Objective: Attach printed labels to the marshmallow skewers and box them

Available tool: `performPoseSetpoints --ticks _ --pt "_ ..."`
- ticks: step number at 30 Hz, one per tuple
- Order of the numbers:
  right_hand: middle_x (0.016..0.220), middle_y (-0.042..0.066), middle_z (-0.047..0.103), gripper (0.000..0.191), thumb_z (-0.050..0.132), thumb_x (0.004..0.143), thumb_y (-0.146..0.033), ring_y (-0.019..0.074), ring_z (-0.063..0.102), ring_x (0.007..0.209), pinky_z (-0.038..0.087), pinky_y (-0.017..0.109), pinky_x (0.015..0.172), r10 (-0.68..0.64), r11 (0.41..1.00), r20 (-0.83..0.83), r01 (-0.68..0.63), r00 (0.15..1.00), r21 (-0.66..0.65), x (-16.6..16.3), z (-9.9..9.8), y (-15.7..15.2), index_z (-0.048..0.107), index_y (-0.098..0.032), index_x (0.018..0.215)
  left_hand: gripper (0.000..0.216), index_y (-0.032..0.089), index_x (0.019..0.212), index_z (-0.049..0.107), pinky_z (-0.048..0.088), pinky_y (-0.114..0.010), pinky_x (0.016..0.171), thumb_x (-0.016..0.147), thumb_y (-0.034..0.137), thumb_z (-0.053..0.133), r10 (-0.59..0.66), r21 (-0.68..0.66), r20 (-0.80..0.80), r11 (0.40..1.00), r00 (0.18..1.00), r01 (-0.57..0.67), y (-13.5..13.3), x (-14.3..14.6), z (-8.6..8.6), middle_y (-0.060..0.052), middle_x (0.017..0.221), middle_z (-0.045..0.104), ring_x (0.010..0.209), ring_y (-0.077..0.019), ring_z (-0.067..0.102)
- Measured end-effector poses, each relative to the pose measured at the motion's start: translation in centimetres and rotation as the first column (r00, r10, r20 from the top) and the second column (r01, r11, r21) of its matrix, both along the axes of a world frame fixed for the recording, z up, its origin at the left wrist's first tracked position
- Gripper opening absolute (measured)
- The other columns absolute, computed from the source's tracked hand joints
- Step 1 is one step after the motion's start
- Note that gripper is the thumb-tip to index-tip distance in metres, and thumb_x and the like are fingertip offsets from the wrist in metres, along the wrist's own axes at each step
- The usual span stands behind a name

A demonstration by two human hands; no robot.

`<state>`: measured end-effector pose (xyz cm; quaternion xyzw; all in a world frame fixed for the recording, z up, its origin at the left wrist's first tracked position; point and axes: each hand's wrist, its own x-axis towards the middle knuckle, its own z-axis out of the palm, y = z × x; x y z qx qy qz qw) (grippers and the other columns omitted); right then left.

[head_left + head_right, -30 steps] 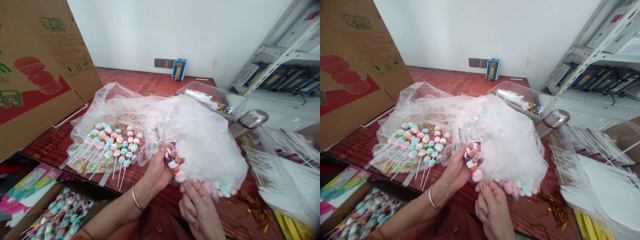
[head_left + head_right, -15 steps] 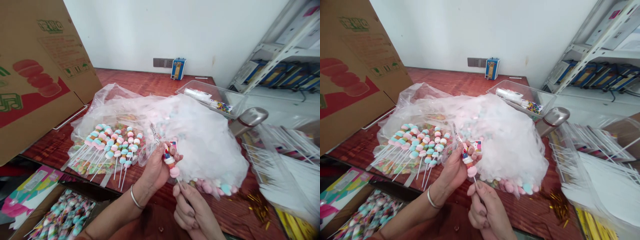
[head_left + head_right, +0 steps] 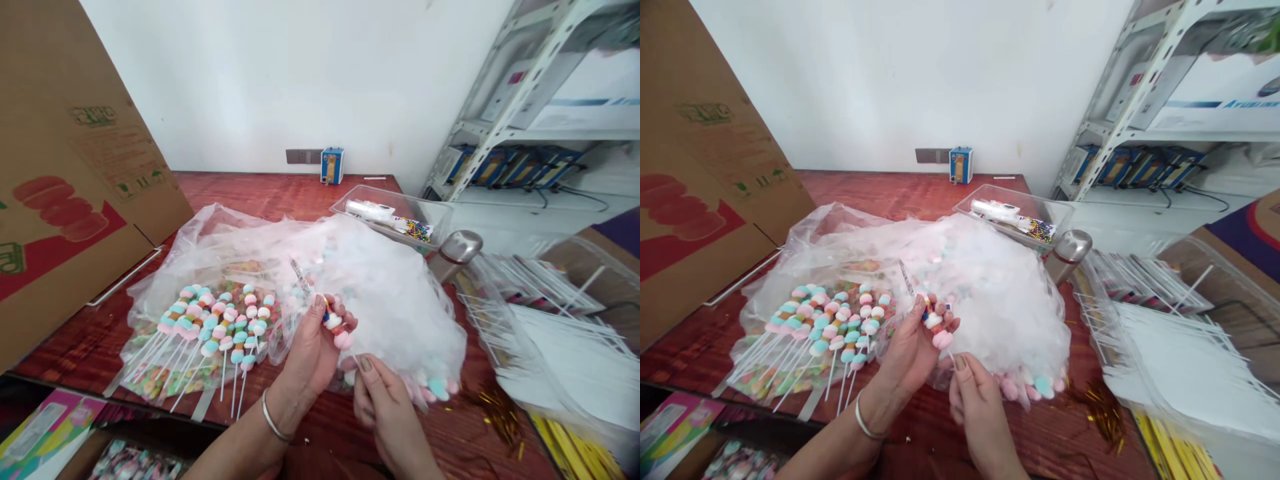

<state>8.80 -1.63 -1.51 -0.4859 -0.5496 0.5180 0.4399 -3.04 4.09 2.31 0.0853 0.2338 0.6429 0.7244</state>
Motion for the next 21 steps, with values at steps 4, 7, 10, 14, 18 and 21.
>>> performPoseSetpoints --ticks 4,7,10,14,18,21 --pt "0.044 -0.015 0.015 0.042 0.033 0.101 -0.047 0.0065 0.009 0.030 0.023 0.019 0.031 0.183 0.910 -0.420 -0.315 0.889 -0.268 -0.7 1.1 -0.1 0.063 -0.018 0.101 0.023 0.015 0.089 0.062 0.050 -0.035 0.087 0.091 0.038 0.058 -0.094 0.056 0.012 0.994 0.995 0.093 0.6 -0.2 0.4 0.000 0.075 0.055 0.073 -0.0130 0.057" --pt "0.045 -0.010 0.035 0.038 0.038 0.101 -0.039 0.0085 0.030 0.033 0.030 0.020 0.038 0.136 0.989 -0.038 -0.133 0.990 0.061 -0.5 0.5 0.9 0.065 -0.015 0.111 0.025 0.015 0.088 0.062 0.050 -0.032 0.085 0.090 0.040 0.060 -0.052 0.017 -0.019 0.998 0.998 0.052 1.3 -0.2 0.7 -0.001 0.075 0.056 0.074 -0.0136 0.058" --pt "0.055 -0.002 0.056 0.029 0.045 0.097 -0.020 0.0119 0.048 0.045 0.035 0.025 0.049 -0.303 0.745 0.451 -0.086 0.839 0.662 0.1 -0.5 2.2 0.068 -0.011 0.113 0.027 0.015 0.084 0.061 0.050 -0.031 0.081 0.088 0.042 0.063 0.024 0.007 -0.074 1.000 0.997 -0.023 1.9 -0.3 1.1 -0.002 0.076 0.058 0.076 -0.0152 0.060" --pt "0.049 -0.004 0.051 0.030 0.045 0.094 -0.005 0.0123 0.046 0.043 0.031 0.030 0.053 -0.600 0.503 0.560 -0.275 0.571 0.819 0.4 -0.9 3.0 0.065 -0.003 0.116 0.029 0.016 0.084 0.061 0.049 -0.031 0.081 0.088 0.045 0.060 0.038 0.011 -0.123 0.999 0.992 -0.037 2.1 0.1 1.1 -0.003 0.078 0.061 0.084 -0.0184 0.064" --pt "0.057 0.000 0.060 0.030 0.045 0.096 -0.011 0.0128 0.050 0.046 0.034 0.029 0.053 -0.570 0.555 0.526 -0.176 0.631 0.813 0.0 -0.6 2.9 0.063 -0.007 0.119 0.033 0.017 0.085 0.062 0.046 -0.034 0.089 0.088 0.049 0.059 0.002 0.033 -0.120 0.999 0.993 0.002 1.4 0.9 0.2 -0.003 0.078 0.063 0.081 -0.0162 0.063" --pt "0.066 0.001 0.065 0.030 0.040 0.100 -0.023 0.0129 0.054 0.051 0.037 0.024 0.051 -0.299 0.816 0.442 -0.014 0.846 0.578 0.0 -0.2 2.7 0.066 -0.013 0.112 0.036 0.016 0.089 0.065 0.046 -0.036 0.090 0.086 0.051 0.062 -0.079 0.056 -0.135 0.995 0.988 0.087 1.4 0.6 -0.5 -0.006 0.083 0.066 0.088 -0.0199 0.065"
